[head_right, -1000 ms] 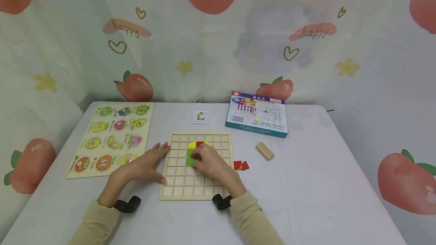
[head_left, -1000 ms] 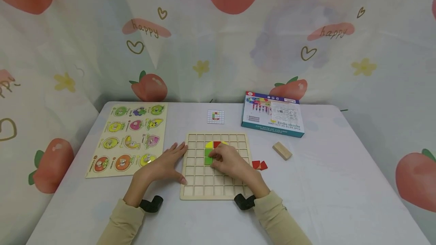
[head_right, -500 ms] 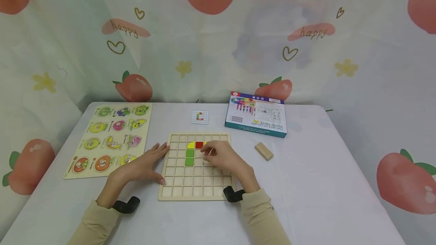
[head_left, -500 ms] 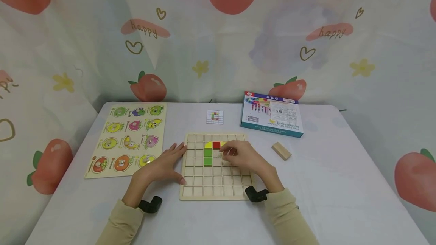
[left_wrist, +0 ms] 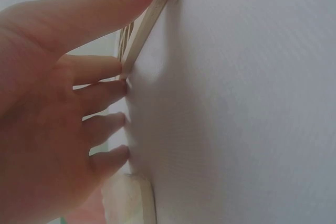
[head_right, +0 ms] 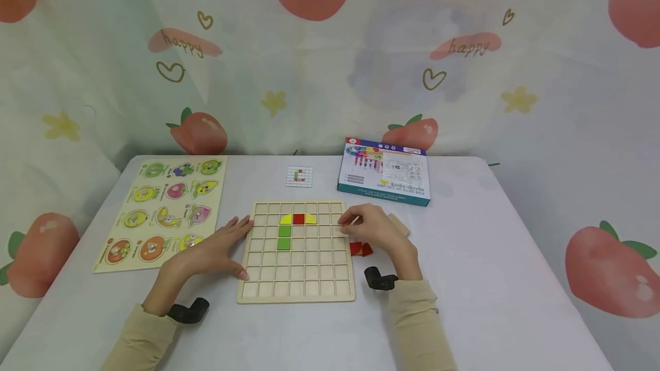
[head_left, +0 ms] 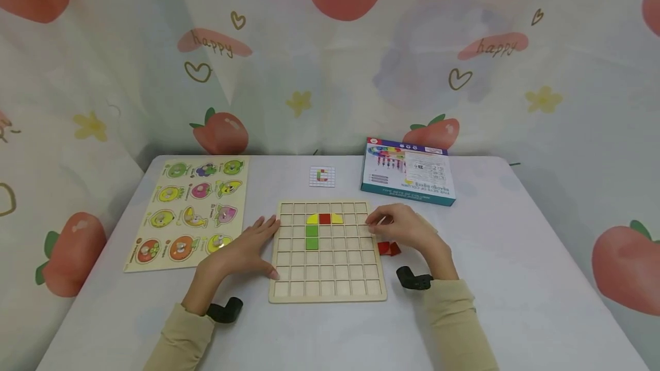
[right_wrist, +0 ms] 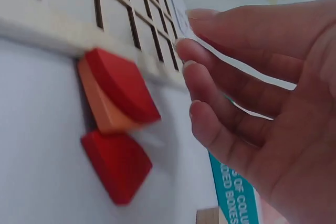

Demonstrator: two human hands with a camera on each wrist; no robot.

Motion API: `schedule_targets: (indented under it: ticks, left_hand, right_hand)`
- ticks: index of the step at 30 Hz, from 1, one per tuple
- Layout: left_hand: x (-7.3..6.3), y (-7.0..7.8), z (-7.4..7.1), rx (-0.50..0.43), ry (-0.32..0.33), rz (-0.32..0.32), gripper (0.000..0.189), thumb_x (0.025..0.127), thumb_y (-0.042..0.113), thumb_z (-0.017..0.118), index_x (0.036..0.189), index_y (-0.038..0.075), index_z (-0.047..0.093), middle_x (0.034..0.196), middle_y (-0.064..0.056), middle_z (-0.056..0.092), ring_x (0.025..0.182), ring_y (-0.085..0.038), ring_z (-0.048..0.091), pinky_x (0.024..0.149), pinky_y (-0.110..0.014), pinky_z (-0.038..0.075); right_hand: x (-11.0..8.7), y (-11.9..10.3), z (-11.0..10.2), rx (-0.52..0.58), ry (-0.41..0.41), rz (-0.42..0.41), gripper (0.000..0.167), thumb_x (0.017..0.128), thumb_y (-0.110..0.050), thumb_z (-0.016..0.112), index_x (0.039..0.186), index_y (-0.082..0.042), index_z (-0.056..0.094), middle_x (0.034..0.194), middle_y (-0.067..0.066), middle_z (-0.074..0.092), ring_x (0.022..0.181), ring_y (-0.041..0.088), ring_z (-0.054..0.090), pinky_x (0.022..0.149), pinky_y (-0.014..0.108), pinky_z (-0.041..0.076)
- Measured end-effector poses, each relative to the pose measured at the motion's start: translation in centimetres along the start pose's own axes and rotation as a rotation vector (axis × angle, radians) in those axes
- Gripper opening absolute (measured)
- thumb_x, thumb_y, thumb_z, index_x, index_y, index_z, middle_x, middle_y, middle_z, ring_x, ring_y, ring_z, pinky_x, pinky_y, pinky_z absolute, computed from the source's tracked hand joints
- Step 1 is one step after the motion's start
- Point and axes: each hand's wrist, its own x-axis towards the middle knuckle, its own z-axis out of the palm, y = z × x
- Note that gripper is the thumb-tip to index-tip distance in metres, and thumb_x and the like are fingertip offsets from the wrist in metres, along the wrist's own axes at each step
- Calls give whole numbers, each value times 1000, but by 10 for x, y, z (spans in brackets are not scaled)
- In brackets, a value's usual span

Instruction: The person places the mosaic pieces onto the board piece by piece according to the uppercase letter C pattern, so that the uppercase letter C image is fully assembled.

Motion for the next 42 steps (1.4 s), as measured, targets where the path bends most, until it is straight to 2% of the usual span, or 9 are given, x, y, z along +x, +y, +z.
schedule_targets:
  ticks: [5, 12, 18, 23, 28, 36, 42]
  left_hand:
    - [0, -1, 0, 3, 3, -4, 113, 73, 31, 94, 162, 3, 28, 172, -15, 18, 160, -40, 8, 127, -62, 14]
    - [1, 0, 1, 3, 6, -5, 114, 73, 31, 94, 162, 3, 28, 172, -15, 18, 160, -40, 8, 127, -62, 14]
    - [1, 0, 0, 4, 3, -9, 114, 73, 31, 94, 162, 4, 28, 172, -13, 18, 160, -39, 7, 127, -62, 14]
    - [1, -1, 0, 7, 4, -5, 114, 73, 32, 94, 162, 4, 28, 172, -14, 18, 160, -39, 7, 127, -61, 13]
    - [2, -2, 1, 1, 2, 1, 114, 73, 31, 94, 162, 3, 28, 172, -15, 18, 160, -40, 8, 127, -61, 13]
    - [1, -1, 2, -7, 3, 2, 113, 73, 30, 94, 162, 2, 28, 172, -15, 18, 160, -40, 8, 127, -62, 13]
    - [0, 0, 0, -3, 6, 3, 113, 73, 30, 94, 161, 2, 29, 172, -15, 18, 160, -41, 8, 127, -63, 14]
  right_hand:
    - [-1, 13, -6, 49, -52, 20, 22, 93, -20, 75, 112, -9, 76, 102, 4, 71, 90, 21, 59, 75, 30, 53]
    - [-5, 24, -12, 110, -146, -8, 25, 92, -16, 76, 113, -3, 75, 103, 7, 74, 87, 19, 62, 80, 31, 54]
    - [-8, 26, -14, 75, -199, -14, 22, 89, -15, 79, 108, -6, 75, 87, 5, 71, 78, 18, 62, 77, 31, 51]
    - [-7, 24, -12, 10, -191, 37, 17, 85, -20, 83, 99, -14, 77, 78, 2, 68, 76, 18, 60, 75, 33, 43]
    - [-7, 22, -10, -5, -178, 48, 14, 84, -21, 84, 94, -14, 77, 75, 2, 69, 75, 18, 60, 74, 33, 41]
    - [-6, 25, -12, 69, -125, 30, 13, 90, -20, 79, 95, -10, 74, 88, 3, 69, 84, 20, 59, 77, 32, 49]
    - [-8, 20, -17, 164, -126, -49, 18, 93, -13, 73, 109, -5, 73, 99, 7, 72, 88, 22, 64, 81, 33, 55]
